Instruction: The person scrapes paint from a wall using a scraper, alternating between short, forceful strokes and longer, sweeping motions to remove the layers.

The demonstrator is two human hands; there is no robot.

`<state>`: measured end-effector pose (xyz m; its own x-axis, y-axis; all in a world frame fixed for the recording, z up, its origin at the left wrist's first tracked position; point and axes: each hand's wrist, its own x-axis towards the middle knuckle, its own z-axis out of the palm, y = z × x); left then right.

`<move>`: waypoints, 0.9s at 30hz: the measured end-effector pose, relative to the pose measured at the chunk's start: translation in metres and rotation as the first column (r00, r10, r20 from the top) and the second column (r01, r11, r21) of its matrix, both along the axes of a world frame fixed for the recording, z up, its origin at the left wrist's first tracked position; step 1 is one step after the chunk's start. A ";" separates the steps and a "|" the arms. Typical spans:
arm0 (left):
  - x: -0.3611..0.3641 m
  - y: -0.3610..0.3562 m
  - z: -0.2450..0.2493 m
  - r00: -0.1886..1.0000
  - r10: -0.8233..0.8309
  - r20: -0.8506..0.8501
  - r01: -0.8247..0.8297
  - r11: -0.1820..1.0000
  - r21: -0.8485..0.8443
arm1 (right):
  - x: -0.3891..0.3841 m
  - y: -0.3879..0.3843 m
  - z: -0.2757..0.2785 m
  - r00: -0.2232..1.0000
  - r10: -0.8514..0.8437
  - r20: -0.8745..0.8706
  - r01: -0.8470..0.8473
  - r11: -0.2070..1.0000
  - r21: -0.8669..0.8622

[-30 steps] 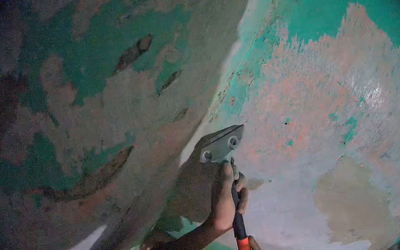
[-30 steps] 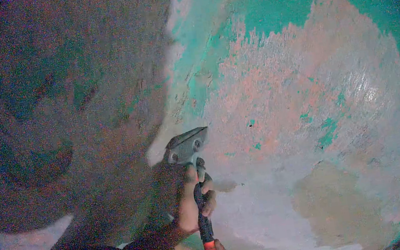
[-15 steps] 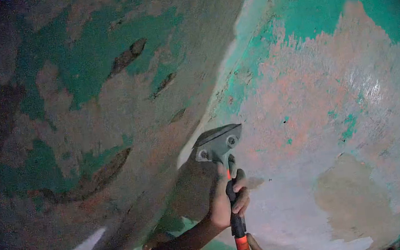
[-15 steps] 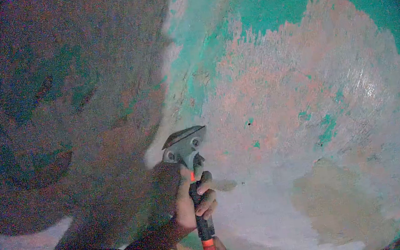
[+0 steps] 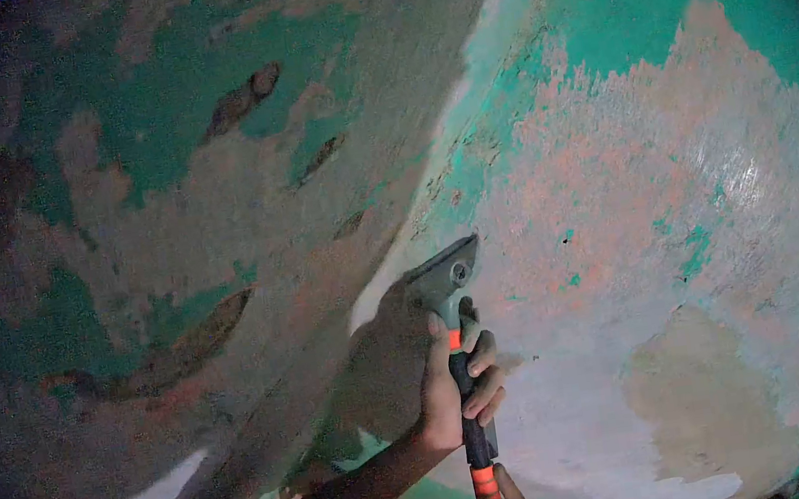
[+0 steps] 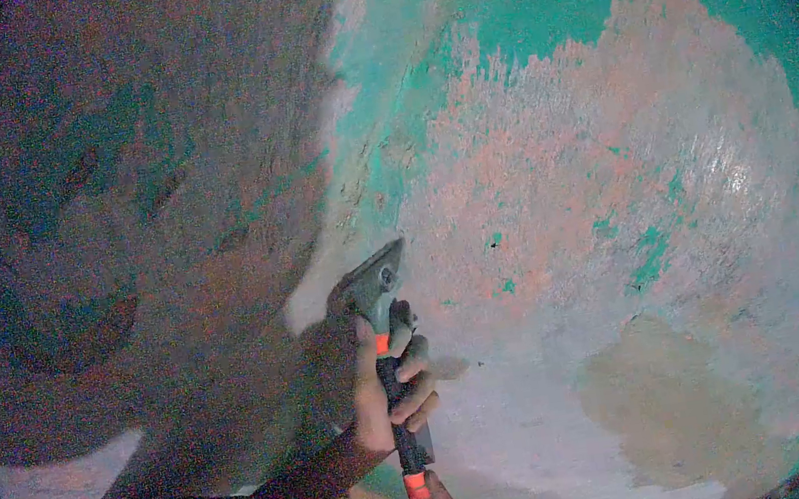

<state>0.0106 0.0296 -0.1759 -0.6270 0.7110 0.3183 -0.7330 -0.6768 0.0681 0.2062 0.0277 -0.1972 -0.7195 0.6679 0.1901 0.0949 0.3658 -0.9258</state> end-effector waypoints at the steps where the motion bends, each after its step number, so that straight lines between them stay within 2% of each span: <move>1: 0.002 0.000 -0.001 1.000 -0.015 0.009 0.015 1.000 0.004 | 0.001 0.002 -0.015 0.999 -0.026 -0.022 0.026 0.999 -0.026; 3: 0.002 -0.001 0.001 0.999 -0.044 0.018 0.044 0.999 0.011 | 0.010 0.005 -0.021 1.000 -0.030 0.009 0.030 1.000 0.002; 5: 0.002 0.000 0.007 1.000 -0.017 -0.006 0.017 1.000 0.005 | 0.000 -0.007 0.026 0.993 0.017 0.114 -0.030 0.993 0.114; 8: 0.003 -0.005 0.022 1.000 0.021 -0.021 -0.022 0.996 -0.085 | -0.012 -0.001 0.023 0.990 0.077 -0.120 -0.050 0.975 0.215; 11: 0.001 -0.006 0.024 0.999 0.032 -0.042 -0.036 0.995 -0.097 | -0.002 0.003 0.009 0.960 0.177 -0.214 -0.166 0.984 0.068; 14: 0.005 -0.004 0.019 0.998 0.024 -0.053 -0.028 0.997 -0.077 | 0.006 0.000 0.015 0.999 0.038 -0.026 -0.036 0.997 0.072; 17: 0.007 -0.002 0.022 1.000 0.020 -0.021 -0.022 0.996 -0.091 | 0.007 0.006 0.003 0.999 0.017 -0.028 -0.016 0.999 0.029; 20: 0.005 -0.006 0.025 0.999 0.038 -0.017 -0.039 0.995 -0.089 | 0.006 -0.008 0.039 0.997 0.015 0.081 -0.016 1.000 0.020; 23: 0.006 -0.002 0.022 0.999 0.037 -0.013 -0.038 0.996 -0.082 | -0.003 -0.005 0.037 0.996 0.081 -0.041 -0.080 0.997 0.021; 27: 0.004 -0.002 0.024 0.997 0.070 -0.030 -0.072 0.995 -0.074 | 0.005 0.020 0.002 0.995 0.088 -0.054 -0.086 0.995 0.041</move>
